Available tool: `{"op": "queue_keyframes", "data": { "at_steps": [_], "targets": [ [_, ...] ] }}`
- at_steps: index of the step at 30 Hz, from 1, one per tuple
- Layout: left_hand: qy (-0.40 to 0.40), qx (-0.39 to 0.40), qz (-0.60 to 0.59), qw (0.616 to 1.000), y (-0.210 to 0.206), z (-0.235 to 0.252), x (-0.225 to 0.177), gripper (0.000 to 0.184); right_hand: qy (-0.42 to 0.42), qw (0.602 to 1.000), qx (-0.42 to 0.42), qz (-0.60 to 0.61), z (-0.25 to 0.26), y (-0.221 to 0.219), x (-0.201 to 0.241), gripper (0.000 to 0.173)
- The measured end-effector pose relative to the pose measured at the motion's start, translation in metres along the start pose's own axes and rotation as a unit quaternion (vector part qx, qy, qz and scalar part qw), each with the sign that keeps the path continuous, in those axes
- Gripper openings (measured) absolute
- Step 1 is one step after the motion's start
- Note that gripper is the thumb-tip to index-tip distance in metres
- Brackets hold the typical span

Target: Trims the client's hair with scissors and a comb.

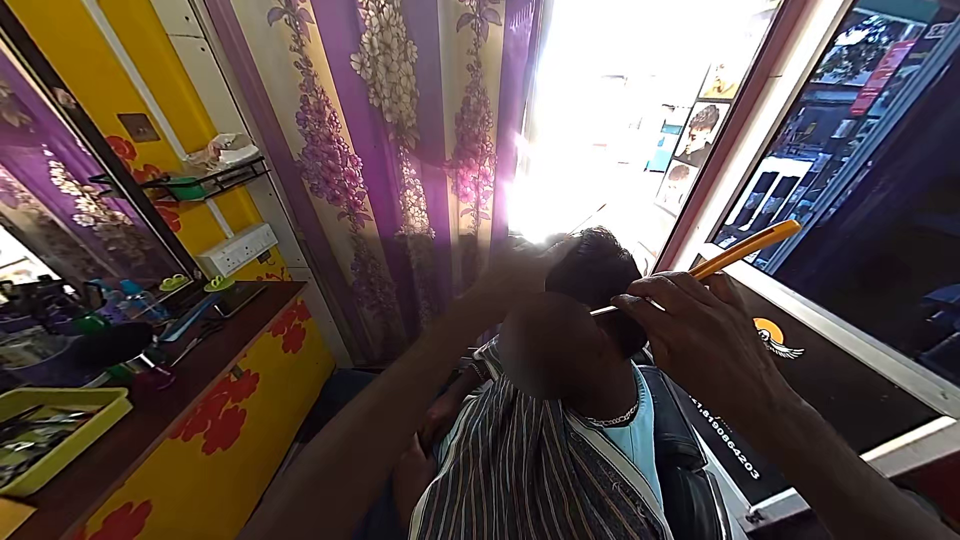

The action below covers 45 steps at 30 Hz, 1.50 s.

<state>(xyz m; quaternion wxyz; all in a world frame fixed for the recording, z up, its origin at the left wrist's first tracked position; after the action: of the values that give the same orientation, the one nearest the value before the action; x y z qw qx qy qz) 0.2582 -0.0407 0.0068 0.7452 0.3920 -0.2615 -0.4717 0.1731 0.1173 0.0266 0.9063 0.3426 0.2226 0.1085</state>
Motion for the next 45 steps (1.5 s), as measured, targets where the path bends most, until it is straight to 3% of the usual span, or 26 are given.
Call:
{"op": "queue_keyframes", "data": {
  "at_steps": [21,28,29,31,33,35,39,41,43,45],
  "targets": [
    [-0.019,-0.024,-0.007,1.0,0.004,-0.003,-0.002,0.099,-0.007,0.999,0.037,0.032,-0.002,-0.005,-0.002,0.023],
    [0.011,0.03,-0.008,0.999,-0.001,-0.003,0.006,0.106,-0.137,0.976,-0.143,0.088,-0.035,0.044,-0.02,0.027],
    [0.01,-0.006,-0.023,1.0,0.008,-0.006,0.007,0.103,-0.166,0.966,-0.17,0.103,-0.048,0.049,-0.022,0.024],
    [0.023,-0.172,-0.075,0.982,0.048,-0.026,0.005,0.077,-0.228,0.939,-0.218,0.141,-0.081,0.052,-0.023,0.026],
    [0.08,-0.374,-0.101,0.919,0.089,-0.07,-0.01,0.039,-0.292,0.902,-0.253,0.19,-0.117,0.041,-0.019,0.026],
    [0.132,-0.488,-0.072,0.86,0.098,-0.116,-0.043,0.028,-0.354,0.861,-0.269,0.246,-0.149,0.019,-0.003,0.027],
    [0.165,-0.443,-0.163,0.866,0.027,-0.137,-0.113,0.046,-0.378,0.807,-0.212,0.402,-0.173,-0.028,0.06,0.031],
    [0.145,-0.441,-0.236,0.854,0.009,-0.133,-0.123,0.043,-0.366,0.783,-0.192,0.465,-0.174,-0.033,0.087,0.03],
    [0.107,-0.418,-0.234,0.871,0.019,-0.125,-0.116,0.031,-0.374,0.769,-0.23,0.465,-0.19,-0.024,0.072,0.027],
    [0.073,-0.365,-0.166,0.913,0.039,-0.113,-0.101,0.03,-0.395,0.771,-0.269,0.421,-0.217,-0.009,0.037,0.027]
  ]
}}
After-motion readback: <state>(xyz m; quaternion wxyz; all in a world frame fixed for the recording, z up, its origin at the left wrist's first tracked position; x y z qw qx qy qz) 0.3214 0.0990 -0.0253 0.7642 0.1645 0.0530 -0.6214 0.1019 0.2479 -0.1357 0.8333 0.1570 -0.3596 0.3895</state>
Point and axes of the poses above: each hand's wrist, its own z-axis towards the middle knuckle, its own y-axis out of the back of the hand, x = y × z, the point moved 9 cm from there along z, towards the middle knuckle, and after that the axes turned 7 degrees about z, right-handed, at the moved point
